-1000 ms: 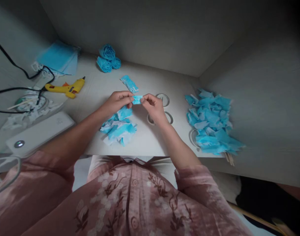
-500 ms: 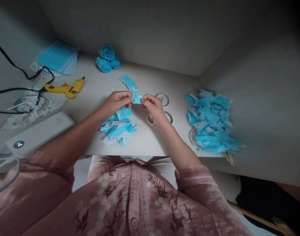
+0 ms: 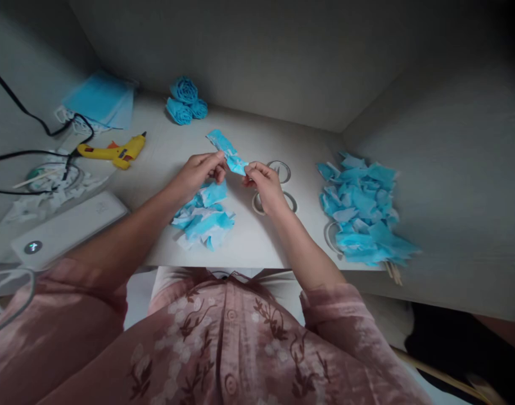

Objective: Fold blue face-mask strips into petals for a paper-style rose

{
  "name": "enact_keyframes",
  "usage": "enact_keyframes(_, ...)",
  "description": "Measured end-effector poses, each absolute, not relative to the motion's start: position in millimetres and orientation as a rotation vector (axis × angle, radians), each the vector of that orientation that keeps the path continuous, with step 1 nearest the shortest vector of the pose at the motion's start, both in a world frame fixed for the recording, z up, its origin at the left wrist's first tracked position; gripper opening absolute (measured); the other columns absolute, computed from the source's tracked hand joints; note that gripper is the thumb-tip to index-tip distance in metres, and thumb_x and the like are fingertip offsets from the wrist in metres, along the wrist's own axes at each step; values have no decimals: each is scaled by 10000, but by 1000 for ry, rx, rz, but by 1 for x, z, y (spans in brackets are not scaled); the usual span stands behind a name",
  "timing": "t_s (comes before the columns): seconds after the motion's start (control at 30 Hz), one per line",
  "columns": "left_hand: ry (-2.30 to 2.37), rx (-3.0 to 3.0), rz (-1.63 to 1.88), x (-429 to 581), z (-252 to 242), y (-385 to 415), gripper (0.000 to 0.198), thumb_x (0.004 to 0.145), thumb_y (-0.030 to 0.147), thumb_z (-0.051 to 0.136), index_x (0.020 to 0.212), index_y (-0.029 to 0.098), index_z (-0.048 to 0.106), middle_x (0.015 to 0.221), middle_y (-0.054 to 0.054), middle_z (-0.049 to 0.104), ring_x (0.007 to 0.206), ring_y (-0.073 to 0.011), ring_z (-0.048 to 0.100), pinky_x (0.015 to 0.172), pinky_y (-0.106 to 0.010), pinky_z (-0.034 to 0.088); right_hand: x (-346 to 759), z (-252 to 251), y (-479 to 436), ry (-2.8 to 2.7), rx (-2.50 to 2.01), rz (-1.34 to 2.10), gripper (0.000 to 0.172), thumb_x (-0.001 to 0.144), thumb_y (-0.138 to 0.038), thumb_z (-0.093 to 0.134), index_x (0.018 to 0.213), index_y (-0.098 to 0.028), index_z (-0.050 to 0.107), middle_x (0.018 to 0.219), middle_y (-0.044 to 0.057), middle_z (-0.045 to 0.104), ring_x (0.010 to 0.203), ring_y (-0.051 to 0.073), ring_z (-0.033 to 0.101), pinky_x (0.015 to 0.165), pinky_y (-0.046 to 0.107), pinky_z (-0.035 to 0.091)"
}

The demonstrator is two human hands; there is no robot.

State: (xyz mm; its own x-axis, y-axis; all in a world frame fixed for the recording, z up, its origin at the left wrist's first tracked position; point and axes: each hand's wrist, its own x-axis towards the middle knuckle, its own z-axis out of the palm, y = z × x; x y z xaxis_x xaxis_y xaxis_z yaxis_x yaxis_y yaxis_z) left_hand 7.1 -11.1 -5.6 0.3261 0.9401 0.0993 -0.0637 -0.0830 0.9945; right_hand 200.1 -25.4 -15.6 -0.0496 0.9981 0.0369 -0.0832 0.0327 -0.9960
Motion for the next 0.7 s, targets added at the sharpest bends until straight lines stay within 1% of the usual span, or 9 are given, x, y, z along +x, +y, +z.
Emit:
enact_keyframes(0.07,892,1394,1029,8,-4,-12,331,901,469,652,771,166,668,648,-13,608,621,-119,548,632,-244,424,200,-17,-25,-1180,-1107,1264,281,748,-480,744,707,-224,636,667,-43,599,657,104,557,697,262,493)
enact_keyframes(0.13,927,1432,1013,8,-1,-14,277,842,384,704,685,168,627,639,-6,597,618,-107,524,632,-236,411,199,-18,-26,-1190,-1104,1267,306,746,-507,762,723,-226,645,679,-40,610,669,108,565,699,263,501)
enact_keyframes(0.2,961,1451,1011,9,2,-16,260,803,320,711,629,172,587,615,1,583,605,-99,499,621,-232,391,198,-19,-26,-1226,-1104,1271,323,749,-529,762,731,-226,652,688,-34,622,684,115,579,702,266,509)
enact_keyframes(0.27,984,1448,1019,9,3,-16,245,795,290,689,613,173,575,602,3,578,591,-96,484,609,-232,374,199,-19,-26,-1278,-1122,1238,325,773,-539,737,752,-222,668,725,-18,657,718,126,605,710,271,516)
enact_keyframes(0.33,994,1443,1023,8,3,-16,238,796,283,670,608,172,576,603,0,581,586,-95,483,604,-234,367,202,-19,-26,-1336,-1163,1120,328,821,-548,695,844,-221,706,805,2,706,783,140,641,745,280,526)
enact_keyframes(0.4,993,1444,1021,7,1,-15,233,791,292,670,612,172,580,607,0,583,585,-94,484,602,-236,364,205,-18,-25,-1402,-1197,952,369,861,-567,668,1006,-233,726,899,17,743,861,156,669,795,294,536)
enact_keyframes(0.5,976,1465,1002,7,0,-14,232,776,323,691,631,176,585,605,9,578,575,-94,475,596,-240,359,208,-14,-28,-1548,-1153,747,459,889,-590,664,1201,-254,690,1099,57,763,1036,197,687,894,337,547)
enact_keyframes(0.6,971,1519,976,8,-1,-14,240,761,352,700,636,183,583,592,18,564,562,-96,461,582,-242,348,206,-11,-32,-1686,-1094,637,504,899,-603,671,1282,-276,658,1266,82,736,1203,237,653,992,392,538)
enact_keyframes(0.7,972,1589,935,10,0,-15,260,754,376,698,630,186,568,585,19,553,568,-102,466,583,-242,357,204,-10,-34,-1721,-1106,642,457,905,-591,673,1243,-283,679,1238,69,747,1199,237,655,1019,402,529)
